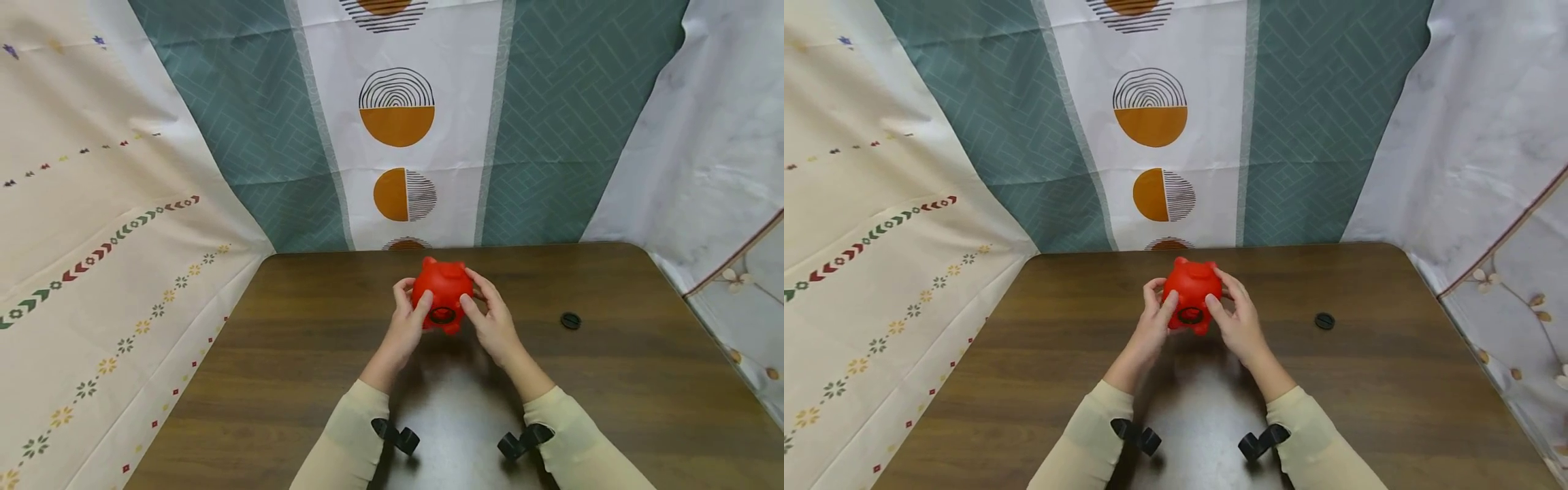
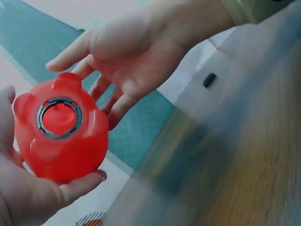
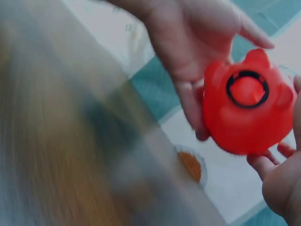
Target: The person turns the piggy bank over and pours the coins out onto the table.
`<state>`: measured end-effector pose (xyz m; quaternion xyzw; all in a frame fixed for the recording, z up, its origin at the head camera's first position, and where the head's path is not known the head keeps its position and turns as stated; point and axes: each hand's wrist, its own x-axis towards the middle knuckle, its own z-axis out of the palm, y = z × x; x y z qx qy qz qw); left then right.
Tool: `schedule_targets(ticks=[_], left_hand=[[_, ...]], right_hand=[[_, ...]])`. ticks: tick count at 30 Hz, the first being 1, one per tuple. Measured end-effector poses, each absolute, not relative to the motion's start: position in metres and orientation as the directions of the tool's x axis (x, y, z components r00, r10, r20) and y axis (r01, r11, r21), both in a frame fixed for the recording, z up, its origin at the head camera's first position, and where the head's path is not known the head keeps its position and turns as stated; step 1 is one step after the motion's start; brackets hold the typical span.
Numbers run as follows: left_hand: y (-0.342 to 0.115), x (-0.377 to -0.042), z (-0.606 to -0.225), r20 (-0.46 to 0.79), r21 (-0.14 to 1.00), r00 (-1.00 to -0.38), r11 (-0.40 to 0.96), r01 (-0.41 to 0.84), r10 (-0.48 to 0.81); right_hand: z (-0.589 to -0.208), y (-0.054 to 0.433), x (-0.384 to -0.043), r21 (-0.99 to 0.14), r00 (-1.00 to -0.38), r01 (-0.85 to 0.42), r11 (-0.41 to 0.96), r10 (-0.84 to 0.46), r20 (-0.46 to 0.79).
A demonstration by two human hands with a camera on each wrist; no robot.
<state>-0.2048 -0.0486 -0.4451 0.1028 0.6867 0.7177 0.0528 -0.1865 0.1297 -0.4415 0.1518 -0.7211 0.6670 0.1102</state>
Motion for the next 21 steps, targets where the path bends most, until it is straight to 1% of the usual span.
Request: schedule_targets(ticks=[1,4,7,10,13,15,18,21], left_hand=[[-0.047,-0.204,-0.445,0.082,0.995,-0.978,-0.079,0.068,0.193],[-0.044,-0.201,-0.446,0.105,0.987,-0.987,-0.136,0.089,0.121],[-0.042,-0.197,-0.448,0.132,0.976,-0.987,-0.183,0.114,0.088],[-0.042,-0.194,-0.451,0.148,0.960,-0.984,-0.252,0.120,0.096],[-0.044,-0.193,-0.453,0.154,0.944,-0.979,-0.311,0.106,0.136],[-0.046,-0.194,-0.453,0.146,0.946,-0.973,-0.314,0.085,0.178],[-0.049,-0.197,-0.452,0.107,0.967,-0.966,-0.251,0.045,0.235],[-0.050,-0.199,-0.452,0.058,0.984,-0.963,-0.175,0.011,0.262]], right_hand=[[-0.438,0.127,-0.185,-0.937,-0.936,-0.348,0.032,-0.064,0.346],[-0.443,0.123,-0.188,-0.957,-0.956,-0.289,-0.041,-0.049,0.290],[-0.450,0.123,-0.191,-0.966,-0.966,-0.245,-0.084,-0.057,0.250],[-0.450,0.125,-0.190,-0.972,-0.973,-0.194,-0.131,-0.100,0.208],[-0.447,0.128,-0.189,-0.977,-0.977,-0.111,-0.183,-0.159,0.141],[-0.444,0.130,-0.188,-0.979,-0.977,-0.063,-0.193,-0.187,0.100],[-0.440,0.132,-0.189,-0.984,-0.979,-0.017,-0.177,-0.198,0.052],[-0.441,0.135,-0.191,-0.994,-0.982,-0.023,-0.108,-0.182,0.043]])
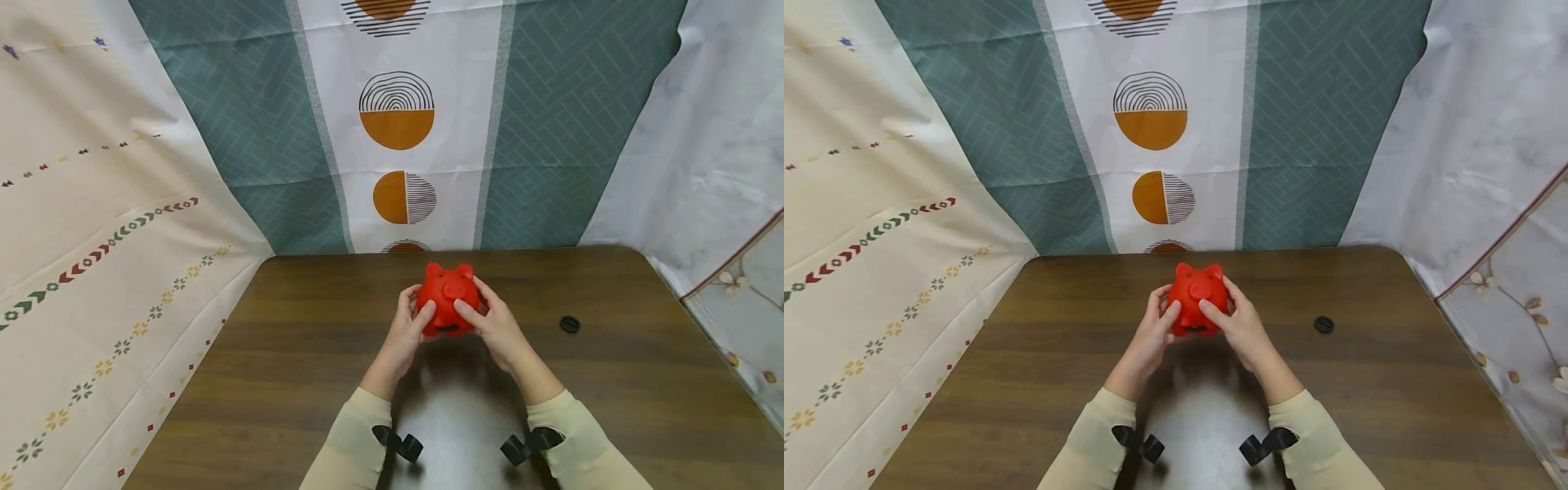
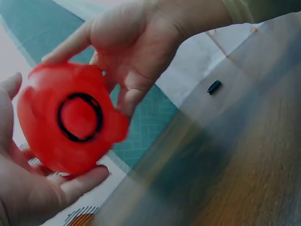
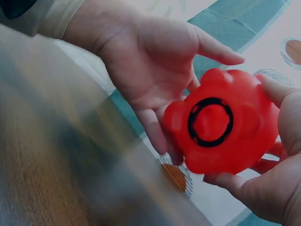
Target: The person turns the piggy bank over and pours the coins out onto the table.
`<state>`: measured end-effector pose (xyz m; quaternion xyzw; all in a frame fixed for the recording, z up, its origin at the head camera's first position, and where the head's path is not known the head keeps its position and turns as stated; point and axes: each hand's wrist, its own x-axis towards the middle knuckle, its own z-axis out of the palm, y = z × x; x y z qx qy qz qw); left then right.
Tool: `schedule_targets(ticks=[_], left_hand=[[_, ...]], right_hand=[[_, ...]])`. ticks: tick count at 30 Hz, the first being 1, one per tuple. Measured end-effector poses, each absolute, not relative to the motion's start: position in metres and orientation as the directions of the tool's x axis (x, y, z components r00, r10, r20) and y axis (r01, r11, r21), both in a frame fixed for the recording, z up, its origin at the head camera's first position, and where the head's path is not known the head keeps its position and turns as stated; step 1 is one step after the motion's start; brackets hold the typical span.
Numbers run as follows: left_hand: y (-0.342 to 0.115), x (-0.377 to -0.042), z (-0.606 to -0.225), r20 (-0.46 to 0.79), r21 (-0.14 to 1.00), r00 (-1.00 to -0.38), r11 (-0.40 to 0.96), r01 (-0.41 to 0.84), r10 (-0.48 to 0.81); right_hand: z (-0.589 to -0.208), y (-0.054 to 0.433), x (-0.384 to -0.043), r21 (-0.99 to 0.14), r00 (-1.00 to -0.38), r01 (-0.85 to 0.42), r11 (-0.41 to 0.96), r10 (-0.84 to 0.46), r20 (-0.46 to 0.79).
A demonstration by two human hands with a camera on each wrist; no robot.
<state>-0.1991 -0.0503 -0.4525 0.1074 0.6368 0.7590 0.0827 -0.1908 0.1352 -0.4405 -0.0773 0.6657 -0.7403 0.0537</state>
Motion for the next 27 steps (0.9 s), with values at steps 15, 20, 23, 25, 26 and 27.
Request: schedule_targets(ticks=[15,20,23,25,26,27], left_hand=[[-0.0487,-0.1983,-0.4518,0.017,0.997,-0.977,-0.082,-0.001,0.215],[-0.0505,-0.1983,-0.4522,0.032,0.996,-0.972,-0.090,0.012,0.233],[-0.0509,-0.1983,-0.4523,0.065,0.997,-0.972,-0.057,0.053,0.224],[-0.0509,-0.1975,-0.4511,0.082,0.997,-0.971,-0.026,0.078,0.223],[-0.0508,-0.1967,-0.4495,0.087,0.996,-0.970,-0.012,0.086,0.226],[-0.0507,-0.1943,-0.4455,0.086,0.996,-0.970,-0.001,0.089,0.229]], right_hand=[[-0.4433,0.1366,-0.1919,-0.997,-0.978,-0.081,0.018,-0.193,0.076],[-0.4410,0.1383,-0.1908,-0.992,-0.977,-0.085,0.095,-0.204,0.064],[-0.4403,0.1376,-0.1902,-0.984,-0.977,-0.101,0.146,-0.202,0.070],[-0.4400,0.1367,-0.1899,-0.981,-0.978,-0.100,0.163,-0.197,0.067],[-0.4398,0.1363,-0.1897,-0.982,-0.979,-0.092,0.166,-0.195,0.059],[-0.4402,0.1359,-0.1900,-0.983,-0.980,-0.083,0.167,-0.193,0.050]])
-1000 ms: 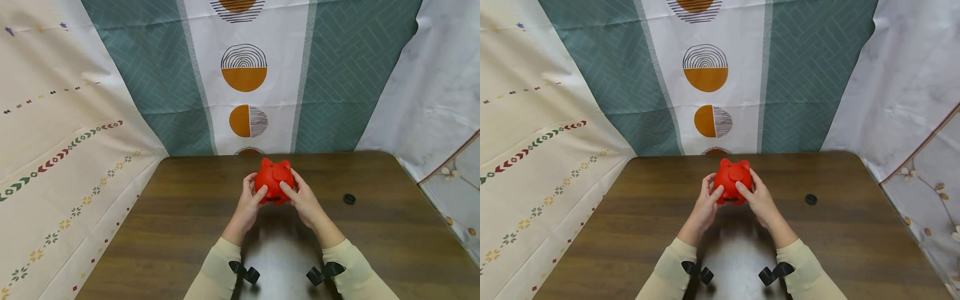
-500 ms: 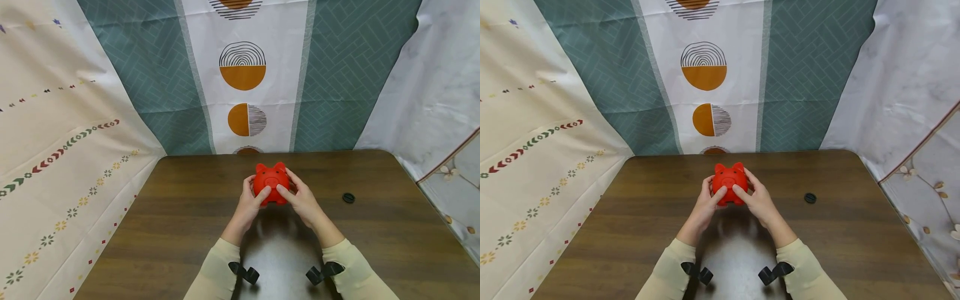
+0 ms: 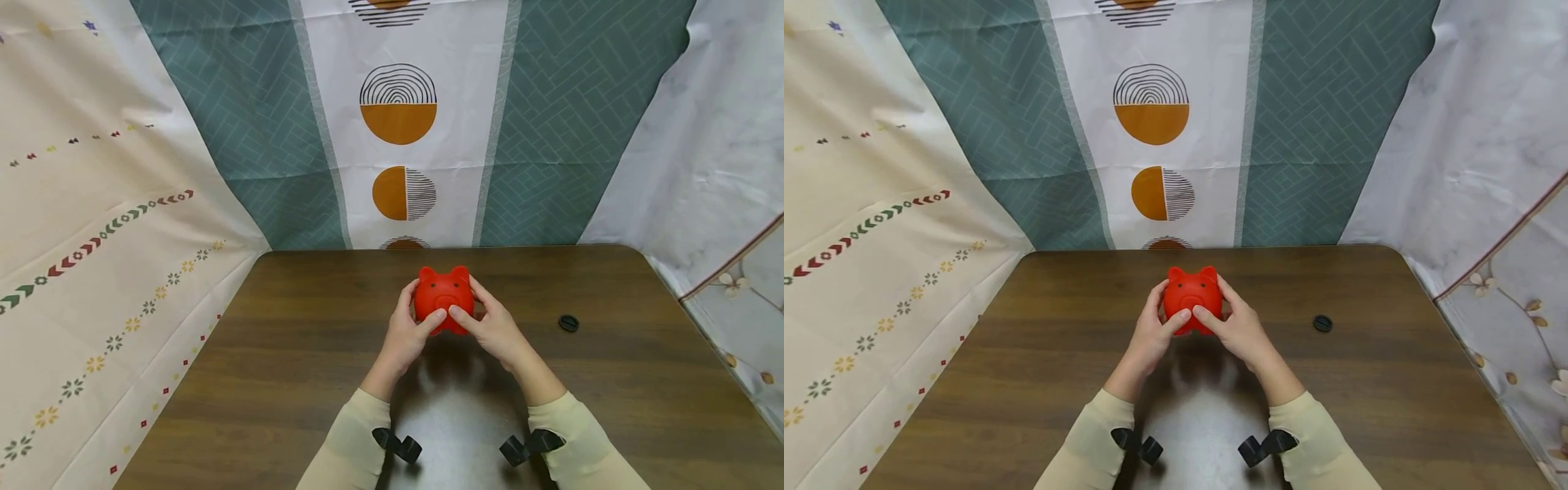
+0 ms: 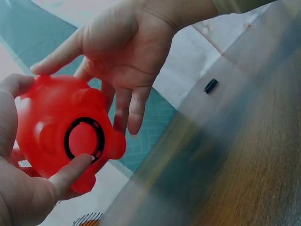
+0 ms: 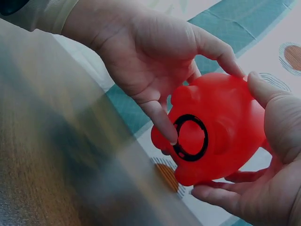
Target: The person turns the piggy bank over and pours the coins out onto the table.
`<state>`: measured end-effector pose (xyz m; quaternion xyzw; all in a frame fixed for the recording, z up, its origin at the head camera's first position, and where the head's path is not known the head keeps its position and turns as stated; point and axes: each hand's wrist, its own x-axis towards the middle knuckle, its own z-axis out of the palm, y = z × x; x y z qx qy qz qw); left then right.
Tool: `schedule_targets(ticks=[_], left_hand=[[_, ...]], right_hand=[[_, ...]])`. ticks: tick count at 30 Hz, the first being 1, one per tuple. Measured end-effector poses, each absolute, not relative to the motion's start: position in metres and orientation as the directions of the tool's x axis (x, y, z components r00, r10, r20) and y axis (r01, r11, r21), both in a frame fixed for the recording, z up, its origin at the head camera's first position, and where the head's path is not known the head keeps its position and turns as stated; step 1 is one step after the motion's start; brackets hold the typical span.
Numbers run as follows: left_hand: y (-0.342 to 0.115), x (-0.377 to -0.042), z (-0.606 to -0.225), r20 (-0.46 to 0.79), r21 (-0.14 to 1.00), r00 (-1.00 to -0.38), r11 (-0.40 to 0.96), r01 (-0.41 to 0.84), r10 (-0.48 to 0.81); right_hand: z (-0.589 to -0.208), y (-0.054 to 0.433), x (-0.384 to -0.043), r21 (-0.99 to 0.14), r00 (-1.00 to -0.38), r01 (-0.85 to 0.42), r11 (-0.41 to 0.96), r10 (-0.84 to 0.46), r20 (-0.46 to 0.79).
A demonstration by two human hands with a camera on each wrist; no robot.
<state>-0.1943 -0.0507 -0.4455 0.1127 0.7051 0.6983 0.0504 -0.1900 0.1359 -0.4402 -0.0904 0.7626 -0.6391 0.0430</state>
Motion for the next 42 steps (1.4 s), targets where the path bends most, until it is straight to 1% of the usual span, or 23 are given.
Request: schedule_targets(ticks=[3,5,9,10,11,12,13,15,17,21,25,28,31,37,39,42], left_hand=[[-0.051,-0.186,-0.433,0.084,0.996,-0.967,0.011,0.090,0.241],[-0.051,-0.182,-0.426,0.122,0.992,-0.962,-0.013,0.122,0.243],[-0.052,-0.185,-0.433,0.343,0.937,-0.910,-0.146,0.316,0.232],[-0.053,-0.187,-0.436,0.373,0.926,-0.899,-0.159,0.343,0.229],[-0.054,-0.190,-0.439,0.376,0.924,-0.897,-0.172,0.342,0.232],[-0.054,-0.193,-0.443,0.361,0.929,-0.903,-0.176,0.326,0.234],[-0.055,-0.194,-0.444,0.317,0.944,-0.917,-0.172,0.281,0.242],[-0.056,-0.197,-0.450,0.194,0.976,-0.949,-0.149,0.160,0.249],[-0.058,-0.197,-0.454,0.103,0.987,-0.962,-0.149,0.067,0.254],[-0.058,-0.198,-0.457,0.039,0.989,-0.967,-0.147,0.001,0.252],[-0.057,-0.200,-0.456,-0.016,0.995,-0.961,-0.091,-0.042,0.274],[-0.058,-0.200,-0.452,-0.026,1.000,-0.957,-0.010,-0.030,0.290],[-0.060,-0.200,-0.448,-0.022,0.998,-0.952,0.056,-0.005,0.305],[-0.063,-0.201,-0.442,-0.029,0.991,-0.928,0.133,0.022,0.371],[-0.064,-0.201,-0.440,0.022,0.986,-0.927,0.143,0.081,0.373],[-0.065,-0.198,-0.435,0.179,0.960,-0.917,0.140,0.242,0.356]], right_hand=[[-0.443,0.135,-0.191,-0.984,-0.982,-0.069,0.167,-0.187,0.037],[-0.443,0.135,-0.191,-0.984,-0.980,-0.096,0.150,-0.186,0.067],[-0.436,0.132,-0.185,-0.963,-0.954,-0.257,0.078,-0.180,0.240],[-0.435,0.131,-0.184,-0.958,-0.949,-0.278,0.068,-0.176,0.263],[-0.434,0.130,-0.184,-0.959,-0.949,-0.278,0.058,-0.172,0.264],[-0.434,0.130,-0.184,-0.964,-0.954,-0.261,0.052,-0.170,0.249],[-0.435,0.129,-0.185,-0.972,-0.962,-0.228,0.053,-0.168,0.216],[-0.442,0.129,-0.188,-0.990,-0.979,-0.128,0.064,-0.166,0.116],[-0.446,0.128,-0.190,-0.995,-0.985,-0.055,0.077,-0.167,0.042],[-0.449,0.127,-0.190,-0.997,-0.985,-0.012,0.076,-0.174,-0.001],[-0.449,0.127,-0.189,-0.998,-0.981,0.041,0.041,-0.186,-0.047],[-0.448,0.127,-0.189,-0.998,-0.978,0.053,0.022,-0.202,-0.057],[-0.447,0.128,-0.188,-0.999,-0.976,0.030,0.028,-0.216,-0.035],[-0.440,0.135,-0.186,-0.993,-0.972,0.022,0.116,-0.229,-0.048],[-0.435,0.137,-0.185,-0.991,-0.972,-0.012,0.135,-0.232,-0.020],[-0.428,0.140,-0.183,-0.982,-0.968,-0.139,0.131,-0.228,0.106]])
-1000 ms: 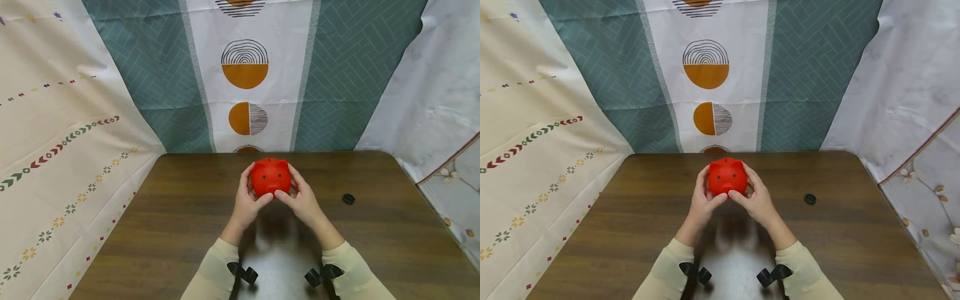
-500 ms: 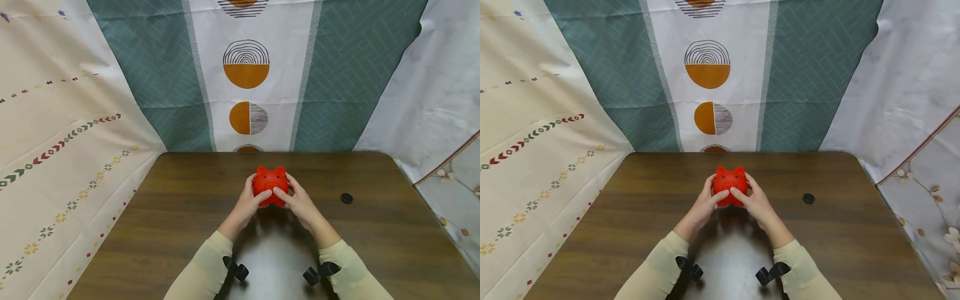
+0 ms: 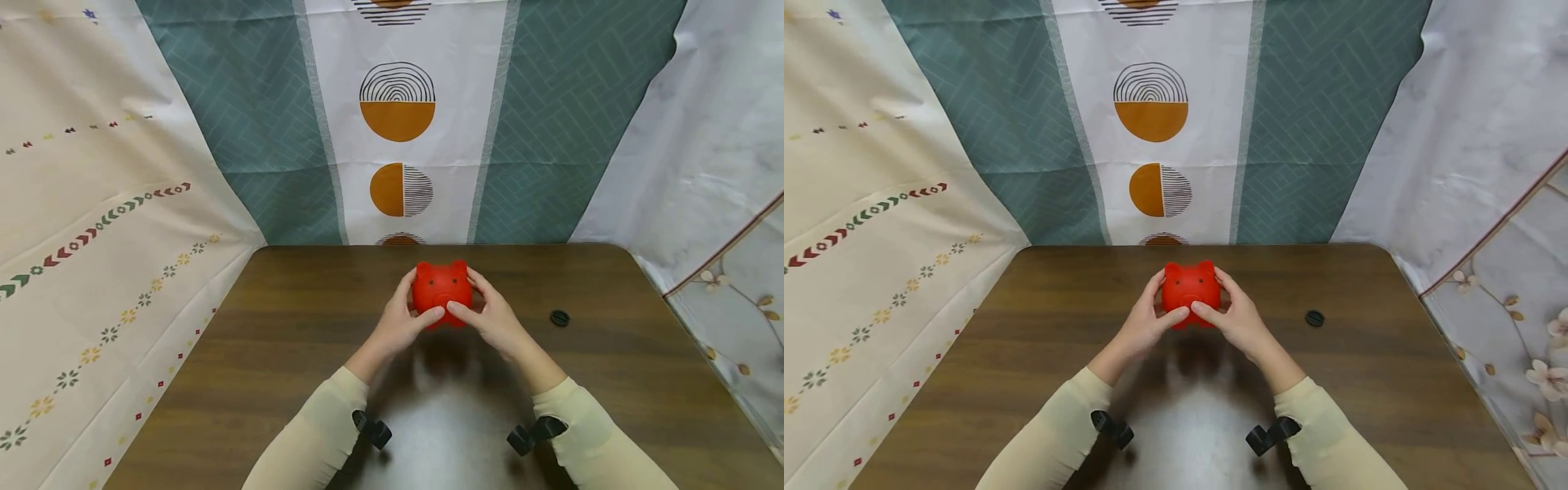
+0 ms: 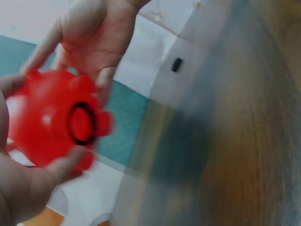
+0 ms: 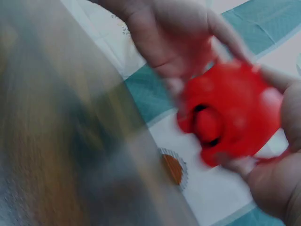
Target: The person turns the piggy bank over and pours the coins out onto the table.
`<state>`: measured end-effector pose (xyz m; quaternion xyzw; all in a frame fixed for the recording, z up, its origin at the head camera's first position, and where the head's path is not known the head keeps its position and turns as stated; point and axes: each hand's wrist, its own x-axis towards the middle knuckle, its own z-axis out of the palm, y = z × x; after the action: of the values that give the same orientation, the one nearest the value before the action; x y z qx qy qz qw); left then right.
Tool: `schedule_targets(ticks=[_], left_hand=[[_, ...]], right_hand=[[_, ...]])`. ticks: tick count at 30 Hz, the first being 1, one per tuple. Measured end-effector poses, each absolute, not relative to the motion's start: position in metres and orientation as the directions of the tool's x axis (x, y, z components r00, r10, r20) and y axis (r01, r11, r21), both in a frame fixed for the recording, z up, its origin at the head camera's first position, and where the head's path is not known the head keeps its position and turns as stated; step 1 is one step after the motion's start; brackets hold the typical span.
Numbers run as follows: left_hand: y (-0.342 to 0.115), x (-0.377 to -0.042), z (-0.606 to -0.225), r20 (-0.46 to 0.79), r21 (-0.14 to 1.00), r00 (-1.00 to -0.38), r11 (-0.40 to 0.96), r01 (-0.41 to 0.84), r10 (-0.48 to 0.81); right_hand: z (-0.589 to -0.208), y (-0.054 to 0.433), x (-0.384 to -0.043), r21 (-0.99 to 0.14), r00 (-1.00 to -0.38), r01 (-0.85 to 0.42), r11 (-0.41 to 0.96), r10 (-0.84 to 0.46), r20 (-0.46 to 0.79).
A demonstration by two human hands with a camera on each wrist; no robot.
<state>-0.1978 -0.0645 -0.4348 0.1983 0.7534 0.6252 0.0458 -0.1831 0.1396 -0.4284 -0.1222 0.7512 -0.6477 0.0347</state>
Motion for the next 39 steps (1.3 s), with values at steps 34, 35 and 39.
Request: schedule_targets(ticks=[34,35,39], left_hand=[[-0.063,-0.200,-0.439,0.100,0.949,-0.923,0.243,0.201,0.372],[-0.062,-0.198,-0.435,0.115,0.948,-0.922,0.235,0.213,0.371],[-0.059,-0.194,-0.421,0.275,0.931,-0.889,0.129,0.341,0.366]], right_hand=[[-0.433,0.145,-0.185,-0.983,-0.964,-0.028,0.181,-0.265,-0.021],[-0.436,0.146,-0.188,-0.982,-0.963,-0.041,0.184,-0.268,-0.010],[-0.432,0.152,-0.193,-0.964,-0.953,-0.191,0.184,-0.269,0.138]])
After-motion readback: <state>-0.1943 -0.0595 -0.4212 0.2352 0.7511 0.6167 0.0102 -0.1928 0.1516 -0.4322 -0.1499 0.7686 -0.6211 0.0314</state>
